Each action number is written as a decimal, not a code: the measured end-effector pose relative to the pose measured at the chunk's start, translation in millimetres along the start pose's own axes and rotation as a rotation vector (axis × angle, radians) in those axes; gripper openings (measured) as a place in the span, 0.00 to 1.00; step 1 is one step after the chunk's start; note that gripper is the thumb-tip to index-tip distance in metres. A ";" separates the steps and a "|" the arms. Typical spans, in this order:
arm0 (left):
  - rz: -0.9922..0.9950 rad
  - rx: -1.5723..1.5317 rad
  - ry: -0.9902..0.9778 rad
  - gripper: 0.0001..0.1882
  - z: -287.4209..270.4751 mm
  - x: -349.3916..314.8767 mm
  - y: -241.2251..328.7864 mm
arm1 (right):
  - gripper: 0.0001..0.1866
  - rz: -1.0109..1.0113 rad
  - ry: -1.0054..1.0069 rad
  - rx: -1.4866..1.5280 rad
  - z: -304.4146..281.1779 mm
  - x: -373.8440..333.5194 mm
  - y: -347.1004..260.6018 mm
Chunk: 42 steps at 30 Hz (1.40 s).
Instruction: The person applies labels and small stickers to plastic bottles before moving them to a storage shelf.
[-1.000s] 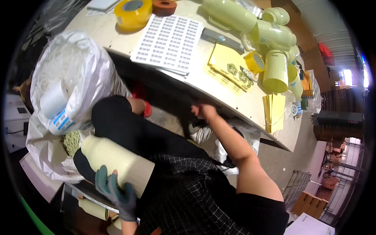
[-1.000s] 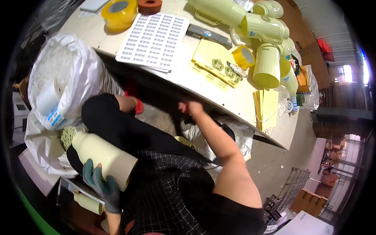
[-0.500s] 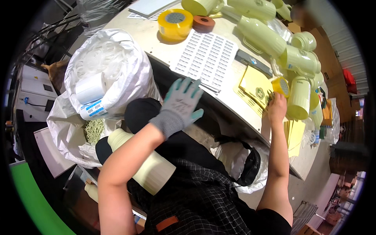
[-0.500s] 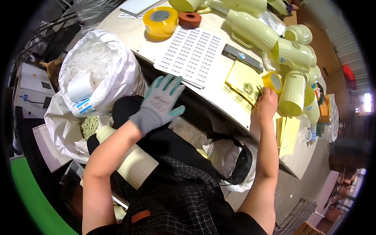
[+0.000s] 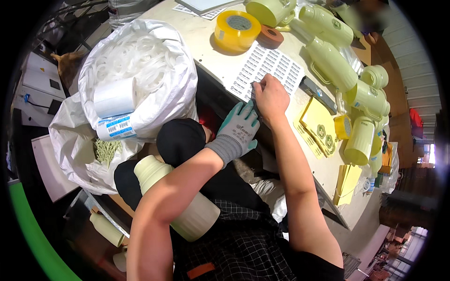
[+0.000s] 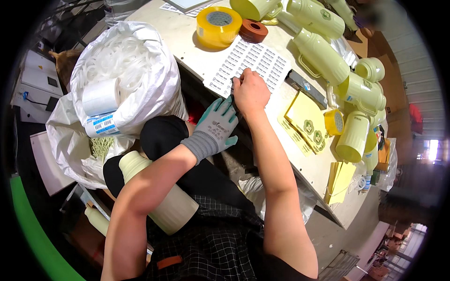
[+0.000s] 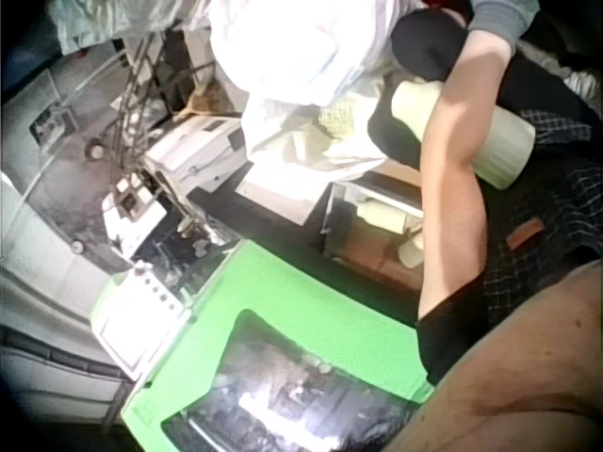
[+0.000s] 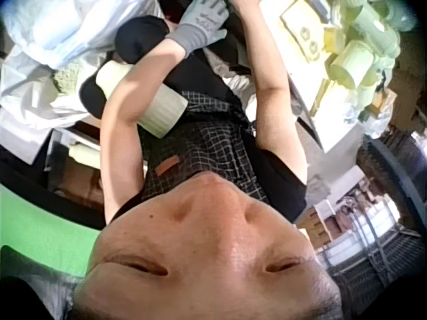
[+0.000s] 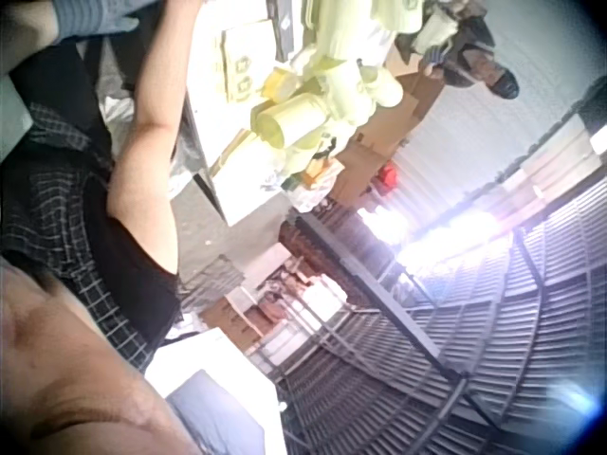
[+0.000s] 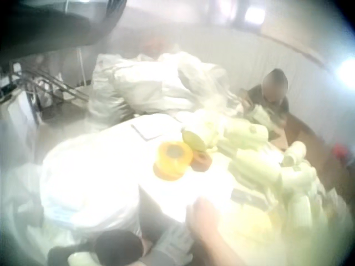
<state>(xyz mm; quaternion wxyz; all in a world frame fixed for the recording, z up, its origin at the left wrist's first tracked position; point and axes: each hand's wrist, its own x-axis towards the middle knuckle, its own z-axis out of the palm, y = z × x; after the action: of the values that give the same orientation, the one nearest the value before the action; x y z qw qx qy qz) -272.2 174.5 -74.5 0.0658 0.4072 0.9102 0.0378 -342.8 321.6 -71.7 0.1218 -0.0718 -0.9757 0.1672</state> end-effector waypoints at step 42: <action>-0.590 -0.142 0.937 0.17 15.1 -306.5 101.1 | 0.18 -0.337 -1.235 0.804 -45.2 -145.9 -158.2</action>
<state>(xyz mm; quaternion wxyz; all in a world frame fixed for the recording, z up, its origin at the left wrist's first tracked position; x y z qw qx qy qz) 6.7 13.3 -49.8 -0.3107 0.0696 0.9127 0.2560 -206.6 161.5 -7.1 -0.4064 0.2350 -0.7282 0.4994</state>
